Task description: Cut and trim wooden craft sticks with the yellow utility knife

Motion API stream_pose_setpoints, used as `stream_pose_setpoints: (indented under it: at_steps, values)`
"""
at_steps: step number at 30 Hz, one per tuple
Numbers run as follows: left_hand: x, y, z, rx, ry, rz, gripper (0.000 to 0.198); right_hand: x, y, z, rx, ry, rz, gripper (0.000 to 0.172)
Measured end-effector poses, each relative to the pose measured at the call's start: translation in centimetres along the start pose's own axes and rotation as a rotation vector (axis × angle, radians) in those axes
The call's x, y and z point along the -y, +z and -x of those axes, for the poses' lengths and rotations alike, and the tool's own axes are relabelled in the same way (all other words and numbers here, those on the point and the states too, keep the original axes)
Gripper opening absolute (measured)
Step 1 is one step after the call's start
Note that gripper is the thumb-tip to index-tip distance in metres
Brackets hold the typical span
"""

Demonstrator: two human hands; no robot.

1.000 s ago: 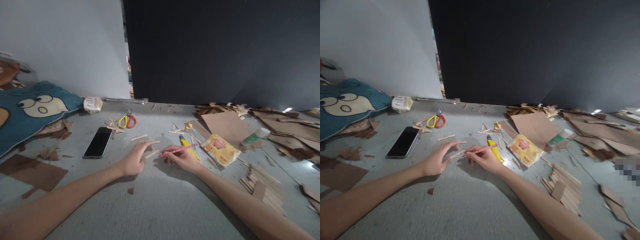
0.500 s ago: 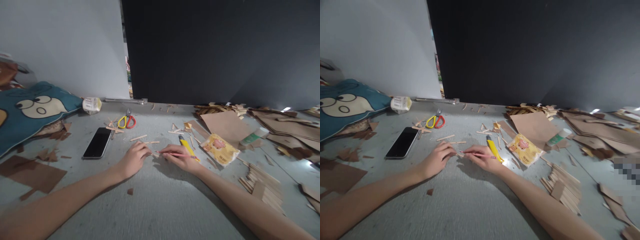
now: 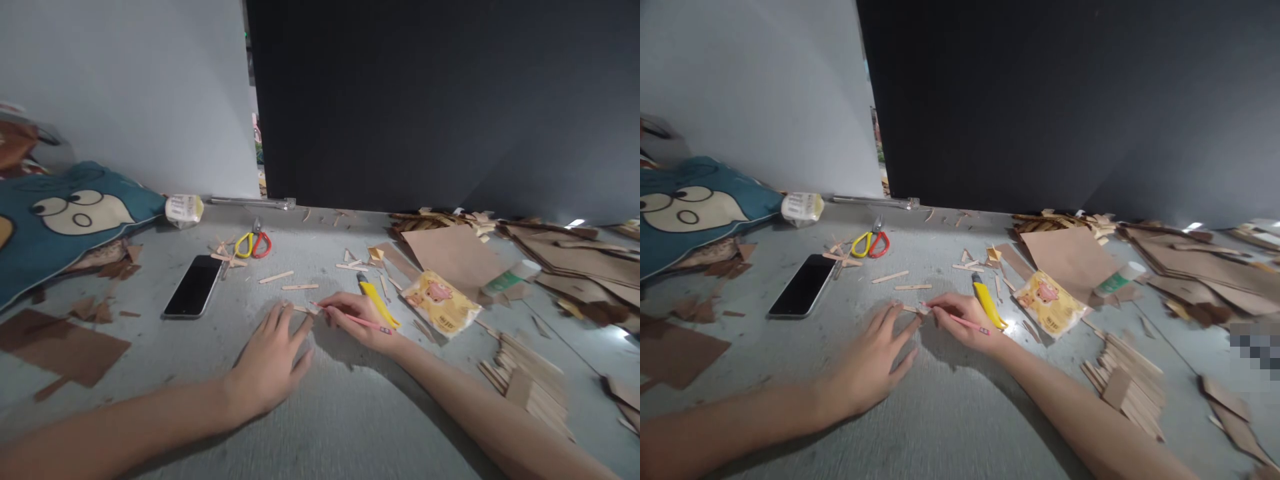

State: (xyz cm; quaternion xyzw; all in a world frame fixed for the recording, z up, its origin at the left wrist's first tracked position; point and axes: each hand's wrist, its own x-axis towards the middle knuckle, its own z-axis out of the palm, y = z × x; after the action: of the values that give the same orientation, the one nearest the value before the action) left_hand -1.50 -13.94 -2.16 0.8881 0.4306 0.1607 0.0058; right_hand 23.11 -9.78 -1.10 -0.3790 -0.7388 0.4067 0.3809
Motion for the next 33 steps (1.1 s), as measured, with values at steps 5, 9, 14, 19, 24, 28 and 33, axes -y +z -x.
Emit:
stream_pose_setpoints:
  at_steps: [5,9,14,19,24,28,33]
  values:
    - [0.2,0.1,-0.2,-0.018,-0.009,0.069,0.052,0.5,-0.1,0.0,0.029,-0.053,0.105,0.038]
    - [0.2,0.2,-0.3,-0.003,-0.02,0.071,0.052,0.4,0.0,0.0,0.013,-0.075,0.141,0.038]
    - [0.2,0.3,-0.4,-0.032,-0.005,0.071,0.052,0.3,0.0,0.1,-0.014,-0.073,0.143,0.039]
    - [0.3,0.4,-0.5,-0.045,0.024,0.033,0.049,0.3,0.1,0.1,-0.022,-0.076,0.142,0.04]
    - [0.5,0.3,-0.6,-0.022,0.036,0.025,0.052,0.3,0.4,-0.1,-0.018,-0.074,0.108,0.041]
    - [0.9,0.1,-1.0,0.002,0.057,0.011,0.051,0.6,0.2,-0.1,-0.018,-0.116,0.152,0.038]
    - [1.2,-0.1,-1.3,-0.014,0.064,0.044,0.048,0.6,0.0,0.0,0.001,-0.141,0.162,0.037]
